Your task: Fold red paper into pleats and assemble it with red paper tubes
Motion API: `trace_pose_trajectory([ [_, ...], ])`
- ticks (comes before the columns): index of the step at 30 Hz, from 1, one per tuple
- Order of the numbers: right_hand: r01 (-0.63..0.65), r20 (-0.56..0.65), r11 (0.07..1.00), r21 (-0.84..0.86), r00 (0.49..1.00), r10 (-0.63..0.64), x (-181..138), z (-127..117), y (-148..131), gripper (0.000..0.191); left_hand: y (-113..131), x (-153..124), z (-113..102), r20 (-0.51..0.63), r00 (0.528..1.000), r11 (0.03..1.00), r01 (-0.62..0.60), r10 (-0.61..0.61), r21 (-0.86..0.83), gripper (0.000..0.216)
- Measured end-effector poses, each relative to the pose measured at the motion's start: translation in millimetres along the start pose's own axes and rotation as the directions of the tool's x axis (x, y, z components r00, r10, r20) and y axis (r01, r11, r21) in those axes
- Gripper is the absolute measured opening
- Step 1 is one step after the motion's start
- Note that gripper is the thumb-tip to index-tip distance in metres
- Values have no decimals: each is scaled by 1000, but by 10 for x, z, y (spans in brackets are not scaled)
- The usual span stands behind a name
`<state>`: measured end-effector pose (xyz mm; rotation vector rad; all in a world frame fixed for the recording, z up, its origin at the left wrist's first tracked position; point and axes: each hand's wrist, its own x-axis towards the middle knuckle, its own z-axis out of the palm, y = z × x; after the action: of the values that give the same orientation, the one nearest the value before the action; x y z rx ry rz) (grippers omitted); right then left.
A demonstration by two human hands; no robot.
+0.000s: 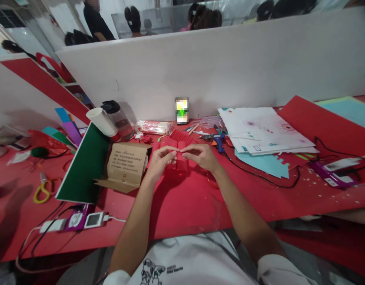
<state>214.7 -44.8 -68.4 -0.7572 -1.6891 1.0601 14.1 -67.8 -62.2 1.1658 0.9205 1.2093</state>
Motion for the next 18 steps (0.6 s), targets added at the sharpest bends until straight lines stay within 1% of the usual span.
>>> trace_pose_trajectory([
  [3,57,-34,997,-49,998,-58,-7,-1,19,19,18,-10,14,2,1000,1000,-5,5,-27,26],
  [6,158,-69,979,-125,983,-168,-10,6,14,16,25,-16,22,2,1000,999,-1,1,-44,31],
  [8,234,-59,952,-196,966,-250,-14,2,9,13,21,-10,18,-13,1000,999,17,-17,-49,34],
  [10,278,-20,923,-266,956,-294,-18,-10,18,13,9,3,7,-12,998,997,56,-57,-48,38],
  [12,296,37,903,-312,953,-299,-22,-24,45,13,-10,19,-4,1,995,994,103,-103,-27,42],
  [14,301,97,892,-338,954,-285,-25,-34,82,13,-32,36,-12,5,992,992,122,-122,27,43],
  [16,303,144,886,-352,952,-269,-27,-34,111,14,-52,50,-18,-5,994,990,106,-106,88,41],
  [18,292,148,890,-350,956,-255,-28,-24,120,14,-64,58,-25,-1,996,989,86,-87,117,39],
])
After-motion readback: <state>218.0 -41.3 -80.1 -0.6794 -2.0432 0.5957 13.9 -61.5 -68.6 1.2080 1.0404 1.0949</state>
